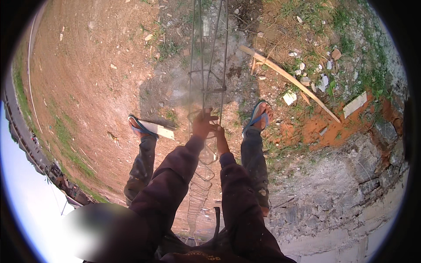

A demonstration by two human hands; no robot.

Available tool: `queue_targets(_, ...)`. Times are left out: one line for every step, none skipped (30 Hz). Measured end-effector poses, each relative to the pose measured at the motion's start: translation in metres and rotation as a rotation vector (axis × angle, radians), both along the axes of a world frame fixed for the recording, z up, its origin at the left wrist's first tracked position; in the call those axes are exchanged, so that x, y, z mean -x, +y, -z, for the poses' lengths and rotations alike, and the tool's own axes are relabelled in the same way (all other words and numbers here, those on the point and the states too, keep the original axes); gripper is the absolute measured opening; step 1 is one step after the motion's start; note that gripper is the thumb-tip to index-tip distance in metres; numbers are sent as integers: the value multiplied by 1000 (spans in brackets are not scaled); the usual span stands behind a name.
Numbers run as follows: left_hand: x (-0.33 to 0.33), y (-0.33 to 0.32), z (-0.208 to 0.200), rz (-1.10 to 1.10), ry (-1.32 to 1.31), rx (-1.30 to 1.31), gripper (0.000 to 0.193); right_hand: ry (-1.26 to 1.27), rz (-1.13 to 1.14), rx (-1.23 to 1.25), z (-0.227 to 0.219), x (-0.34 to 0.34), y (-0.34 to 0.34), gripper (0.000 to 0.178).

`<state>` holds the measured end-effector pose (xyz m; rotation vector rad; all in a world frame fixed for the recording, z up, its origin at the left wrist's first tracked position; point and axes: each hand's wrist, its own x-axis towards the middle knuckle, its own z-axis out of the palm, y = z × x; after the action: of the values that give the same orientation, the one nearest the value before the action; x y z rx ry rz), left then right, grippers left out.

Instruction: The person assembles a rebar cage by hand, using a metal bar and a hammer to bend and secure the wire ties. The person repeatedly positions the rebar, bends the ties, and hammers them into place.

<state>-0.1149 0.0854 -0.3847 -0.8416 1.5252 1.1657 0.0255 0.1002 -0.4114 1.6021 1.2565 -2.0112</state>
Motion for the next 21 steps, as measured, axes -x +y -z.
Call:
queue_targets(-1, -1, 0, 55, 92, 19, 46, -15, -18, -21, -4, 2, 1, 63)
queue_targets(-2, -3, 0, 183, 124, 120, 43, -31, -37, -46, -9, 3, 3, 64)
queue_targets(-4, -2, 2, 196, 150, 118, 47, -48, -8, -25, -15, 3, 6, 66)
queue_targets(-8, -1, 4, 202, 193, 155, 50, -99, -87, -76, -22, 3, 11, 67)
queue_targets(-11, 1, 9, 244, 153, 182, 54, -49, -111, -158, -30, 0, 20, 62)
queue_targets(-15, 4, 13, 285, 107, 213, 58, -107, -150, -169, -40, -3, 31, 56)
queue_targets(-19, 8, 17, 334, 57, 267, 63, -167, -94, -202, -49, -2, 44, 48)
queue_targets(-23, 13, 21, 351, 60, 249, 65, -80, 9, -149, -57, -2, 64, 43)
queue_targets(-28, 18, 25, 381, 59, 250, 66, -52, 103, -44, -64, -3, 90, 38)
queue_targets(-30, 23, 30, 433, 56, 287, 68, -77, 206, 84, -71, -2, 117, 34)
queue_targets(-33, 29, 35, 452, 40, 276, 71, 86, 319, 55, -82, -8, 143, 30)
queue_targets(-35, 32, 38, 469, 55, 253, 72, 166, 450, 50, -91, -13, 166, 34)
queue_targets(-37, 36, 40, 498, 65, 260, 72, 182, 416, 99, -101, -29, 195, 34)
queue_targets(-39, 38, 40, 542, 78, 301, 73, 131, 422, 65, -109, -48, 220, 34)
queue_targets(-42, 37, 37, 550, 128, 324, 72, 207, 439, 6, -116, -74, 241, 34)
queue_targets(-45, 34, 32, 523, 159, 315, 72, 220, 429, -11, -125, -109, 261, 35)
queue_targets(-49, 28, 23, 444, 290, 326, 72, 148, 364, -110, -130, -146, 275, 37)
queue_targets(-53, 20, 12, 399, 347, 358, 72, 31, 380, -105, -136, -188, 284, 38)
queue_targets(-53, 10, 1, 361, 366, 342, 74, -55, 433, -70, -143, -233, 289, 38)
queue_targets(-52, -2, -11, 332, 358, 383, 76, -223, 436, -70, -153, -280, 287, 36)
queue_targets(-54, -12, -20, 332, 368, 357, 75, -400, 456, -21, -164, -326, 278, 36)
